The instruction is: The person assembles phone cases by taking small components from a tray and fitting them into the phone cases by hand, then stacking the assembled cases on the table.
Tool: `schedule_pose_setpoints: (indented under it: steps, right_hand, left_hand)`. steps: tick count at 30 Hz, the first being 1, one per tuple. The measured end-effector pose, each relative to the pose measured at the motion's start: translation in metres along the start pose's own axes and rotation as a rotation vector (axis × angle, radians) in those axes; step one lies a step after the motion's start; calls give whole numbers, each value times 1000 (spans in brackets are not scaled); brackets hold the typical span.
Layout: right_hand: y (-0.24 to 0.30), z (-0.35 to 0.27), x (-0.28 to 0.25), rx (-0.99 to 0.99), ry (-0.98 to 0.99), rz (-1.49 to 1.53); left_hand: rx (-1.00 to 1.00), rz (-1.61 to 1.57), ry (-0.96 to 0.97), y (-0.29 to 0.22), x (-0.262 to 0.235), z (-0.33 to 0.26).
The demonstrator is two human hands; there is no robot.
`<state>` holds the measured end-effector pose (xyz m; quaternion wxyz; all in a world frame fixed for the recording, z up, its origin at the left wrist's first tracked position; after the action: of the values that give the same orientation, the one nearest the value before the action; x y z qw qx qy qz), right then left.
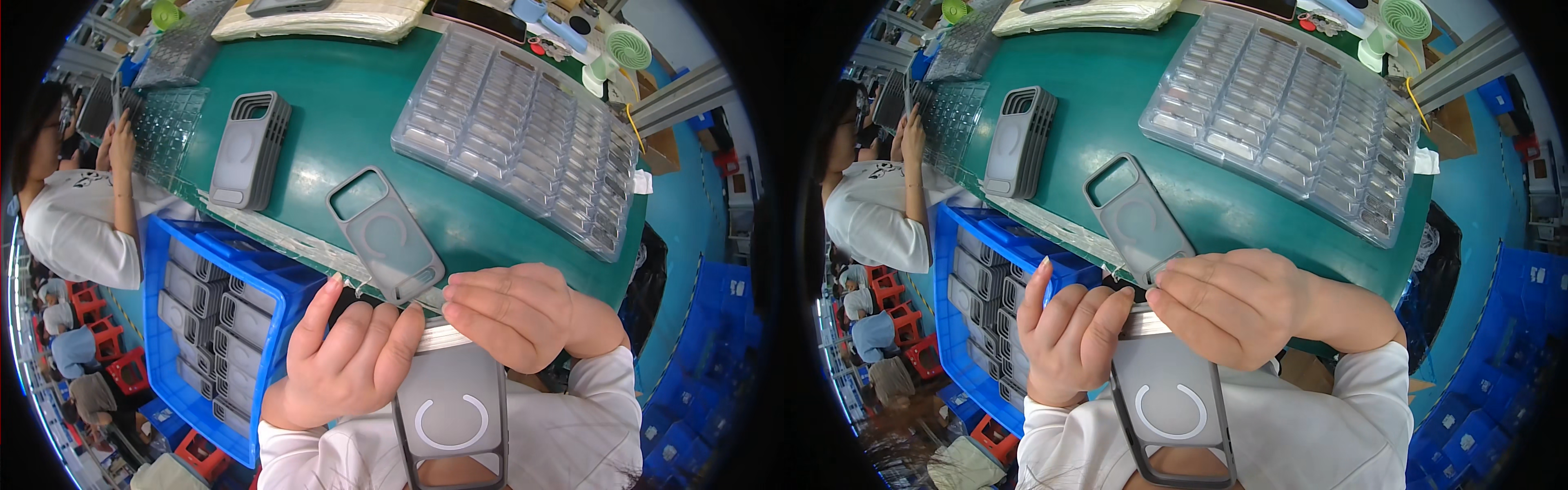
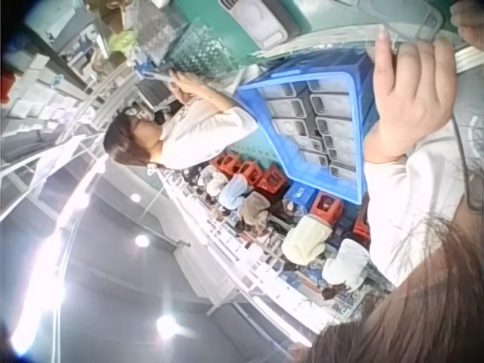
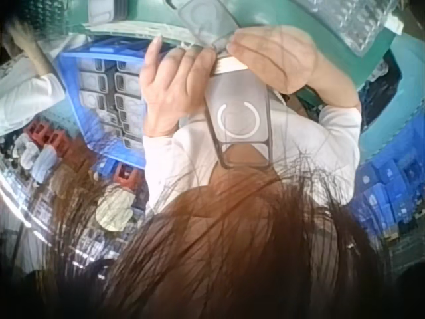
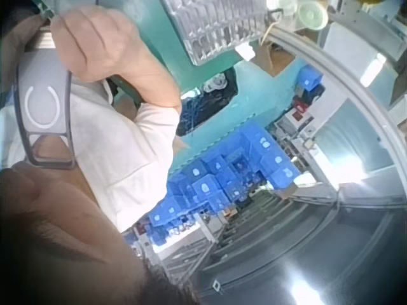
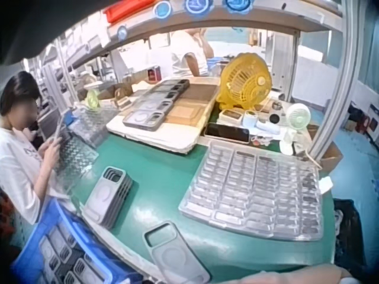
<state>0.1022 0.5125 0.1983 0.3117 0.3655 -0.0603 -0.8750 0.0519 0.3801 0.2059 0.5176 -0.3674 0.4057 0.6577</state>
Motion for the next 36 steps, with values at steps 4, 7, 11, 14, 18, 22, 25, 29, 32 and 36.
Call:
schedule_pose_setpoints:
  steps: [4,7,11,14,18,22,25,29,32,36]
  right_hand:
    - [0,-3,0,-5,55,11]
    - [0,0,-1,-14,54,-59]
    - [6,3,-10,-88,-2,-16]
    - [12,-6,-12,-211,-51,-48]
    - [12,-9,-11,-252,-53,-111]
    - [12,-9,-12,-260,-51,-79]
    - [13,-7,-13,-209,-6,-45]
    - [12,-6,-11,-165,-3,-31]
    - [13,-5,-11,-157,-2,-5]
    - [14,-6,-10,-146,0,27]
  left_hand:
    - [-2,3,-16,0,0,0]
    - [-11,4,-26,-1,2,-3]
    - [-23,-7,-47,0,1,-7]
    - [-31,26,-142,-1,-5,-10]
    - [-3,35,-212,-5,-9,-13]
    - [20,52,-242,-8,-7,-13]
    - [44,81,-293,-12,-3,-14]
    - [12,55,-356,-15,-3,-16]
    - [13,75,-388,-15,-1,-16]
    - [32,82,-417,-17,-1,-19]
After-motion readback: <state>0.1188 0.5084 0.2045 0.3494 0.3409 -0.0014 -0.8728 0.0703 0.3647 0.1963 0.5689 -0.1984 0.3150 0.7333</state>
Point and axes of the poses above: each hand's wrist, its own z-axis towards the middle knuckle, its own x-axis out of the palm, y = z × x, the point moved 6 cm from there along z, towards the middle knuckle, and after that the axes turned 15 degrees about x, right-handed, at the moved point
